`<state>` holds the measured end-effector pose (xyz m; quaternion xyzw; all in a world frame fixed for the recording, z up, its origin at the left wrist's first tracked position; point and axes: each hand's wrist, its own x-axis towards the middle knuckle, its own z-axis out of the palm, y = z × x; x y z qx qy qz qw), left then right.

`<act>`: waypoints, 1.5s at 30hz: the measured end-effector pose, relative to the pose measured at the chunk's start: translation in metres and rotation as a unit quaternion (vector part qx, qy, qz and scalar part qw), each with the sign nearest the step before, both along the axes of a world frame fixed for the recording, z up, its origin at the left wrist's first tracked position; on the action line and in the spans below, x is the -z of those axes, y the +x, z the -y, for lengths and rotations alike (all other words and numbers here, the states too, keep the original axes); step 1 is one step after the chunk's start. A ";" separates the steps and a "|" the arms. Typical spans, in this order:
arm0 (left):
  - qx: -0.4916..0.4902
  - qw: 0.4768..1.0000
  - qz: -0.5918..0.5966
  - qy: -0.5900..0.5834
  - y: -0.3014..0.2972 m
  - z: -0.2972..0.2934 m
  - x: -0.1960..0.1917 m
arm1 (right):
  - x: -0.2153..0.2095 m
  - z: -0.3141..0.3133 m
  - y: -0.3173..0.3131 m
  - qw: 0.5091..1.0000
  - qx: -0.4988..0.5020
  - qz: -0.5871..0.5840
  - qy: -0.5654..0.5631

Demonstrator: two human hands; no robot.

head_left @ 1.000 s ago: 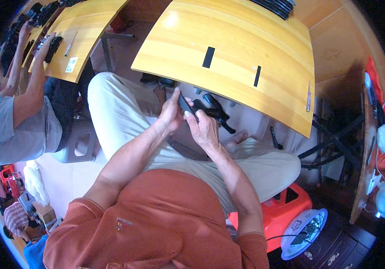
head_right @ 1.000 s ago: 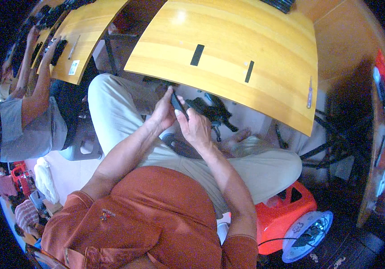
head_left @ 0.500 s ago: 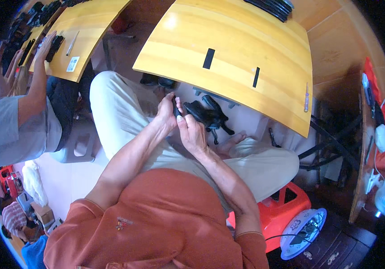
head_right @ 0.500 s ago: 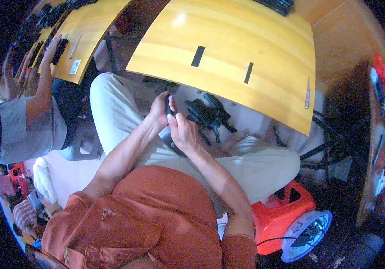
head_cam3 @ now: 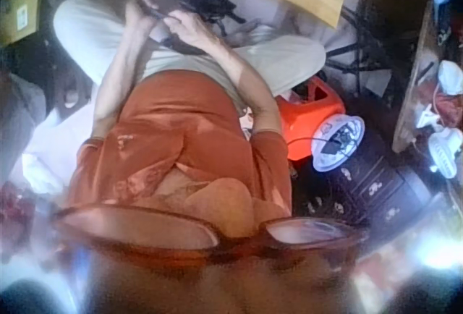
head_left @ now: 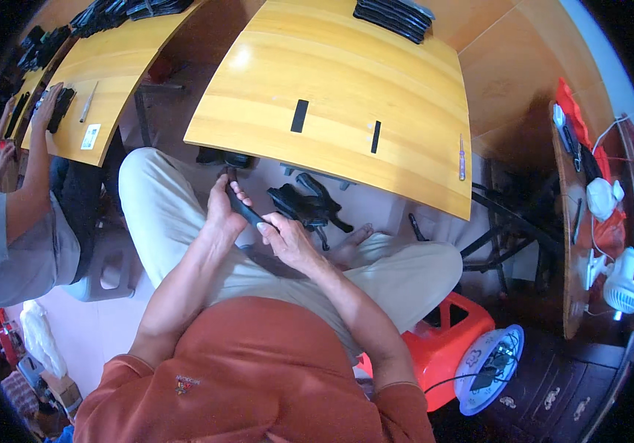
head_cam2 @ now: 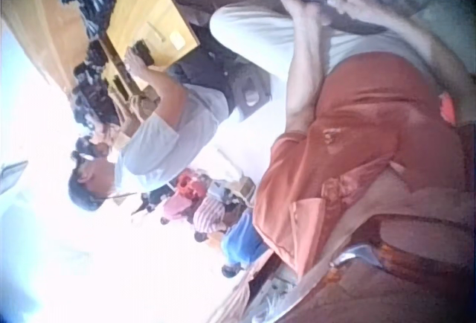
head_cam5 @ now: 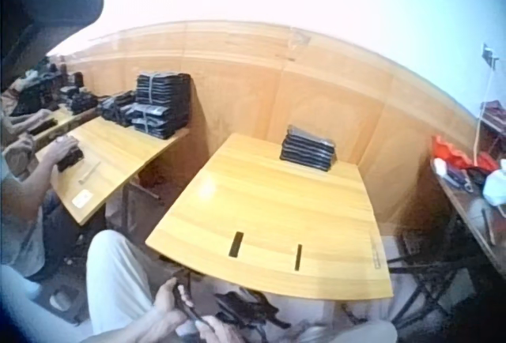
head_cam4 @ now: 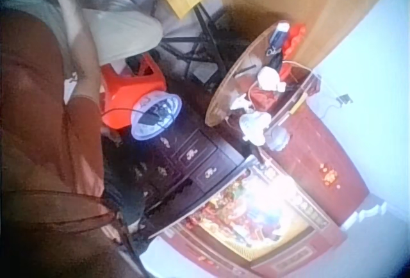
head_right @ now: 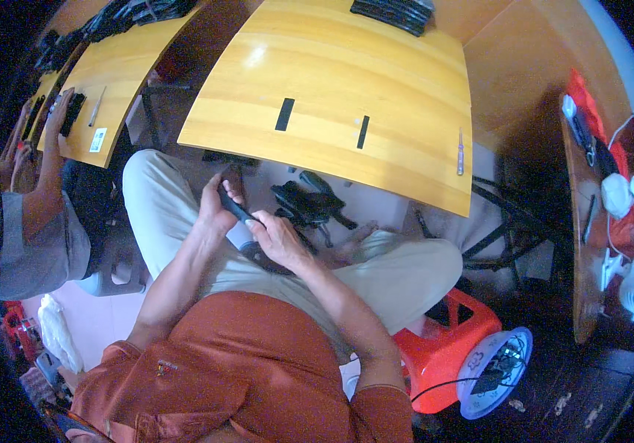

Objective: Attaching hardware components and aligning parts on leather straps at a workshop table.

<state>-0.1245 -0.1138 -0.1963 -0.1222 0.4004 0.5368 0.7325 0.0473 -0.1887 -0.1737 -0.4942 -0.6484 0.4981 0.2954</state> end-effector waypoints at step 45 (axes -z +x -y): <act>0.188 0.917 -0.140 0.324 0.015 0.019 -0.147 | -0.086 -0.025 0.033 0.901 0.074 -0.385 -0.186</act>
